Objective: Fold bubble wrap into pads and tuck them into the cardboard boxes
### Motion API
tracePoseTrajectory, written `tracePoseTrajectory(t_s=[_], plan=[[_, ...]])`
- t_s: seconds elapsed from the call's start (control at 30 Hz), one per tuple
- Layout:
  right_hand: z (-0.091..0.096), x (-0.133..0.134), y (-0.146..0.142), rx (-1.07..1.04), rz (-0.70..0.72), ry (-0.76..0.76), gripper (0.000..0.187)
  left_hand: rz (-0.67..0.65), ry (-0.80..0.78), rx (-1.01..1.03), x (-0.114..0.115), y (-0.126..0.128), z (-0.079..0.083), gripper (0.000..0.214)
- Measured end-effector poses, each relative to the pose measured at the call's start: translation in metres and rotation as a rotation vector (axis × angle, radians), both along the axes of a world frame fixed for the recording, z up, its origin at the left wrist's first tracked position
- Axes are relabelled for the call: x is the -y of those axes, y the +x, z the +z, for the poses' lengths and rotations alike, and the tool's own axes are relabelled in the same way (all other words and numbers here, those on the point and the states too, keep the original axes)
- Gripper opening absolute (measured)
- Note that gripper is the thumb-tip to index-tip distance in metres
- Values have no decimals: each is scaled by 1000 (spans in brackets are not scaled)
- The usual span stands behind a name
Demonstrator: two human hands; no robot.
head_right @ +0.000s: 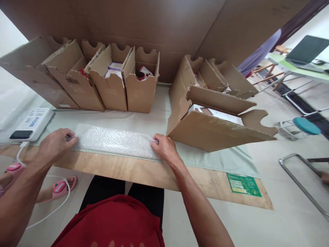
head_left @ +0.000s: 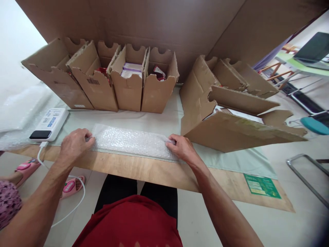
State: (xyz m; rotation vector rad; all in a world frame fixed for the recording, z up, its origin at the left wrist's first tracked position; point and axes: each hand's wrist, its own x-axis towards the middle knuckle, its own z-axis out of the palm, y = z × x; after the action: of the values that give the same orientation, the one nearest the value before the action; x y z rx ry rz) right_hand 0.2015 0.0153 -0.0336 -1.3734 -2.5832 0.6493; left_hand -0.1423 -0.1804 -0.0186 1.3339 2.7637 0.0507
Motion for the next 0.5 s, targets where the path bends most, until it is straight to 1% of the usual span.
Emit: tracePoseTrajectory(t_s=[0.1, 0.13, 0.17, 0.23, 0.27, 0.33, 0.37, 0.43, 0.5], plan=[[7, 18, 11, -74, 17, -20, 6, 3, 31, -70, -6, 3, 2, 24], [10, 27, 17, -125, 15, -52, 9, -2, 48, -91, -10, 3, 3, 25], [12, 38, 22, -183, 11, -102, 15, -17, 72, -108, -15, 3, 4, 27], [15, 62, 32, -296, 5, -257, 29, -80, 151, -132, -30, 4, 6, 31], [17, 74, 37, -345, 10, -353, 30, -115, 192, -140, -39, 4, 7, 31], [18, 99, 42, -423, 18, -567, 18, -173, 269, -142, -60, 9, 8, 27], [17, 111, 43, -457, 15, -671, 15, -204, 304, -135, -71, 13, 8, 25], [15, 133, 43, -504, -6, -855, 22, -281, 368, -111, -96, 24, 8, 21], [9, 153, 41, -534, -45, -989, 26, -387, 406, -83, -120, 39, 8, 21]])
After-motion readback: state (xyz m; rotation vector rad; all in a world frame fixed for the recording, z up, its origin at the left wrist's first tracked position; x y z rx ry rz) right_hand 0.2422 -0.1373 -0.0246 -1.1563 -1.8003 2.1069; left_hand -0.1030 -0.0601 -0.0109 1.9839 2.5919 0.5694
